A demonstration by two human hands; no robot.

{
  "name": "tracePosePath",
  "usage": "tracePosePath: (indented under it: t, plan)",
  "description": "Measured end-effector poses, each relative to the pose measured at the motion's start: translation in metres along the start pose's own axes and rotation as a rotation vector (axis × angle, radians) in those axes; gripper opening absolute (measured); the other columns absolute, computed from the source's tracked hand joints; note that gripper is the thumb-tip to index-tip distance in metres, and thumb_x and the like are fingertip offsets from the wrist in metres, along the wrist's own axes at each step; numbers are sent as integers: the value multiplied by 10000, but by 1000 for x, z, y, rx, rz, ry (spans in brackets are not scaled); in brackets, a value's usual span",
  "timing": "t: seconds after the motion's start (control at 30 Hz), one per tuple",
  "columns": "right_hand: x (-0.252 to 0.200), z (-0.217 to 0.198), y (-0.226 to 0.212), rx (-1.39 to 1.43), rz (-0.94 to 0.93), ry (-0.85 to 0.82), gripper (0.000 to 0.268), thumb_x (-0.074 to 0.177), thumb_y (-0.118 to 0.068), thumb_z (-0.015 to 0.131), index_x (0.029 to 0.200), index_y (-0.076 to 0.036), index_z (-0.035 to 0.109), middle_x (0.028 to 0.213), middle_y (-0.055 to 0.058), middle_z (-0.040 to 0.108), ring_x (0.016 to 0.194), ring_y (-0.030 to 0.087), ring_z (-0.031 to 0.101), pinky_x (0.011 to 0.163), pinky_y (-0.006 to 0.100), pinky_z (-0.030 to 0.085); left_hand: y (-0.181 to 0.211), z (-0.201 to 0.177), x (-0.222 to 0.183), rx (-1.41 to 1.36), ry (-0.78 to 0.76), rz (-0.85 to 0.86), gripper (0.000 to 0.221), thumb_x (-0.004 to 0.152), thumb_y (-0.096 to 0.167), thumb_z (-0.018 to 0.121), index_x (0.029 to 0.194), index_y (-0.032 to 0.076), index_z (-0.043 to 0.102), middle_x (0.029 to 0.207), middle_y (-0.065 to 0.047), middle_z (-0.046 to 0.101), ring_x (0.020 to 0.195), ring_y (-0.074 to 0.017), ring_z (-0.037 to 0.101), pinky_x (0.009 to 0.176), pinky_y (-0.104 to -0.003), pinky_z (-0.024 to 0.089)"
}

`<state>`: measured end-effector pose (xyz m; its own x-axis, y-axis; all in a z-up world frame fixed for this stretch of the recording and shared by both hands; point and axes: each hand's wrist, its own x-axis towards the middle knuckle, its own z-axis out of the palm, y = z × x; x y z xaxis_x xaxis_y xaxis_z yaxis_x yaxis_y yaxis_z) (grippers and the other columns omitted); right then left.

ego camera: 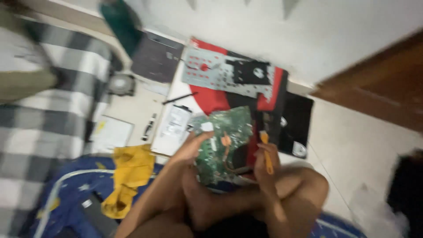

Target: A person uses a plastic prying tool to disassemble or repair components on a laptop motherboard.

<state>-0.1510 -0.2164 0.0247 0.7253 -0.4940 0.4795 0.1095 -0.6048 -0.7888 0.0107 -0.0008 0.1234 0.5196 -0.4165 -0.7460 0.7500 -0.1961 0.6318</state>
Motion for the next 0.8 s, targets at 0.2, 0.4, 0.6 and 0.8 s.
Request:
tracePosePath:
  t: [0.2,0.4,0.6,0.8]
  plan:
    - [-20,-6,37,-108,159,-76,191,1031,-42,525,1148,-59,674,1006,101,630,898,239,620,910,388,486,-51,-19,34,-221,-283,501,323,900,142,708,1206,42,715,1207,-105,740,1087,-212,696,995,-347,562]
    - [-13,-4,36,-132,120,-45,107,1095,23,591,1179,-3,652,934,141,661,795,227,644,867,349,499,-41,-24,27,191,-395,252,810,907,586,468,1559,114,377,1706,-132,215,1580,-344,176,1274,-546,89]
    - [-16,-2,52,-124,81,-74,172,1052,18,560,1171,-43,668,1035,123,645,806,225,627,857,336,491,-55,-15,29,-173,-264,466,261,908,193,697,1126,55,739,1089,-71,759,924,-204,717,818,-321,588]
    - [-7,2,46,-197,41,-90,142,1012,-74,575,1117,-47,667,1070,143,679,1040,308,640,985,411,471,-47,-9,20,-81,-117,410,369,835,208,695,1185,95,728,1104,-69,759,963,-209,712,866,-326,561]
